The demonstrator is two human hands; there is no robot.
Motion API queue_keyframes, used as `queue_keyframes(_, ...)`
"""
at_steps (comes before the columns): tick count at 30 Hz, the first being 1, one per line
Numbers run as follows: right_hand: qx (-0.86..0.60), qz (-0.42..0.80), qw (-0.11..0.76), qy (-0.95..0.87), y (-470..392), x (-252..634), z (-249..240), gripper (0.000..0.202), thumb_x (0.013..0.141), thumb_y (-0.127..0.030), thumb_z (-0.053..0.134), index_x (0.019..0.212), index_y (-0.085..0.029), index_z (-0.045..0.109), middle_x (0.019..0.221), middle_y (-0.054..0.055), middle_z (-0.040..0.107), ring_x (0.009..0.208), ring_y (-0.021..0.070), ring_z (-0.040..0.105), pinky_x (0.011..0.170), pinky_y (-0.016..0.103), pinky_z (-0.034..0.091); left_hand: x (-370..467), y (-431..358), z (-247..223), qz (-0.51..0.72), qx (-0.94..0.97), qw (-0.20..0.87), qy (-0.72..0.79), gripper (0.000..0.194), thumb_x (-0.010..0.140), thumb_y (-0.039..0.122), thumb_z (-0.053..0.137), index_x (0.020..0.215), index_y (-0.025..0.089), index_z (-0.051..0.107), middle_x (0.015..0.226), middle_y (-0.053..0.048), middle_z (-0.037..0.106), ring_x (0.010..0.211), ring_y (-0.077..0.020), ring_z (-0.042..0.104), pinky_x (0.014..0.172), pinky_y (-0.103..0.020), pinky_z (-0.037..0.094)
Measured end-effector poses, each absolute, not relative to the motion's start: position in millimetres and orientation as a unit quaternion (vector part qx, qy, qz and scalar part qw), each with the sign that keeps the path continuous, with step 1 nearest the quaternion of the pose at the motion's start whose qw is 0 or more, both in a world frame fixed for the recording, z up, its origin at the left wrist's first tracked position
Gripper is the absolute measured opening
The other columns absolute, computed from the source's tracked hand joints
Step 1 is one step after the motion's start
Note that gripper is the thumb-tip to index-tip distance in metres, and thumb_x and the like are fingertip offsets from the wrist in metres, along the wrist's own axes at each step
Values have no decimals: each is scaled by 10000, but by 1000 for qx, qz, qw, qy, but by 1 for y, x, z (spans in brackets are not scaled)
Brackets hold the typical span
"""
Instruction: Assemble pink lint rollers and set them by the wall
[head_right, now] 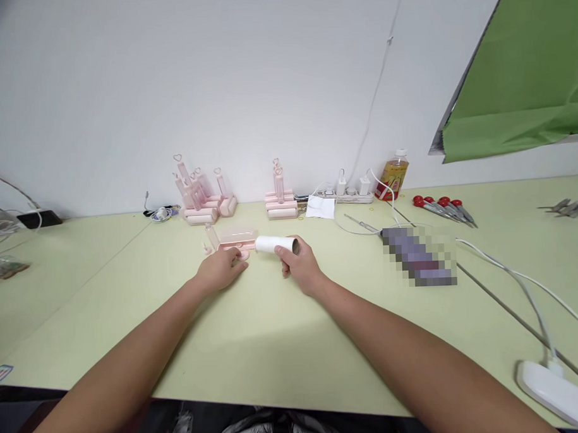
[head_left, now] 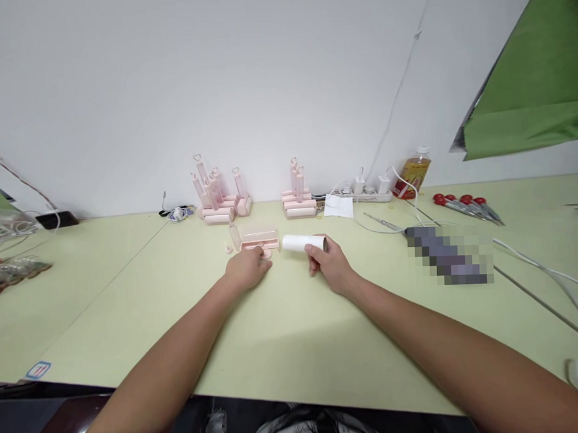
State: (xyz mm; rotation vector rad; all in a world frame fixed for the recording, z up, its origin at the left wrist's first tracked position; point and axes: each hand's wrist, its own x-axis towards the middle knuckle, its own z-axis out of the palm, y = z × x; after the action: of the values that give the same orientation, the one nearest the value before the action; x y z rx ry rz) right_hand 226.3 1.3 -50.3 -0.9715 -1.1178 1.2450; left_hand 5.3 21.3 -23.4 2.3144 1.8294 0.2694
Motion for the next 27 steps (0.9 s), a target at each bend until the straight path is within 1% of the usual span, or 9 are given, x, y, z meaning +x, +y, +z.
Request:
queue_keyframes(5, -399, 525, 576, -483, 0, 225, -51, 393, 708, -413, 736, 942, -212, 493, 566, -105, 463, 382, 68, 403, 357, 226, 379, 12, 13, -19, 71, 792, 120, 594, 178, 830, 377, 509, 802, 222, 592, 849, -40, 694, 742, -205, 624, 537, -280, 347)
queue_keyframes(7, -386, 530, 580, -484, 0, 225, -50, 378, 701, -412, 744, 903, -210, 497, 574, -102, 465, 384, 65, 401, 356, 222, 373, 14, 10, -15, 64, 791, 116, 597, 196, 801, 403, 545, 865, 224, 592, 858, -36, 691, 764, -207, 628, 536, -277, 347)
queue_keyframes(9, -372, 540, 579, -485, 0, 225, -51, 356, 695, -407, 751, 849, -206, 501, 565, -97, 459, 392, 64, 399, 361, 218, 372, 14, 7, -12, 59, 785, 109, 606, 317, 775, 452, 576, 1000, 229, 569, 876, -41, 689, 807, -223, 632, 549, -279, 360)
queue_keyframes(11, -357, 559, 576, -477, 1, 225, -51, 342, 693, -419, 750, 801, -199, 511, 541, -91, 445, 397, 65, 385, 363, 215, 365, 14, 5, -10, 43, 779, 102, 617, 391, 774, 506, 564, 1047, 228, 545, 891, -55, 686, 832, -245, 631, 563, -287, 372)
queue_keyframes(13, -351, 585, 575, -452, 2, 226, -52, 353, 694, -469, 730, 757, -191, 522, 528, -73, 455, 414, 76, 405, 377, 219, 376, 14, 3, -9, 21, 776, 102, 621, 347, 802, 524, 513, 967, 222, 558, 892, -69, 681, 818, -254, 628, 567, -295, 377)
queue_keyframes(17, -334, 675, 518, -405, 0, 228, -50, 409, 694, -571, 651, 737, -179, 545, 591, 5, 572, 506, 141, 548, 455, 263, 469, 13, 4, -10, 19, 776, 110, 620, 228, 812, 422, 493, 837, 208, 569, 849, -77, 673, 735, -233, 620, 557, -293, 373)
queue_keyframes(20, -310, 726, 457, -409, -3, 230, -48, 393, 734, -555, 608, 812, -173, 567, 670, 42, 639, 526, 170, 599, 473, 308, 519, 12, 6, -12, 26, 772, 114, 625, 183, 748, 375, 548, 807, 203, 577, 811, -71, 666, 678, -221, 605, 546, -291, 364)
queue_keyframes(23, -300, 726, 458, -416, -2, 231, -48, 339, 775, -497, 606, 900, -184, 567, 754, 38, 670, 519, 160, 609, 456, 316, 540, 7, 9, -13, 41, 779, 135, 611, 165, 714, 360, 564, 770, 204, 563, 772, -53, 655, 647, -208, 582, 528, -285, 344)
queue_keyframes(27, -294, 725, 439, -441, -1, 232, -50, 344, 802, -482, 609, 957, -178, 564, 745, 41, 674, 515, 157, 617, 448, 306, 544, 1, 12, -13, 92, 794, 200, 567, 156, 709, 346, 558, 675, 204, 503, 682, -15, 609, 591, -170, 535, 497, -271, 314)
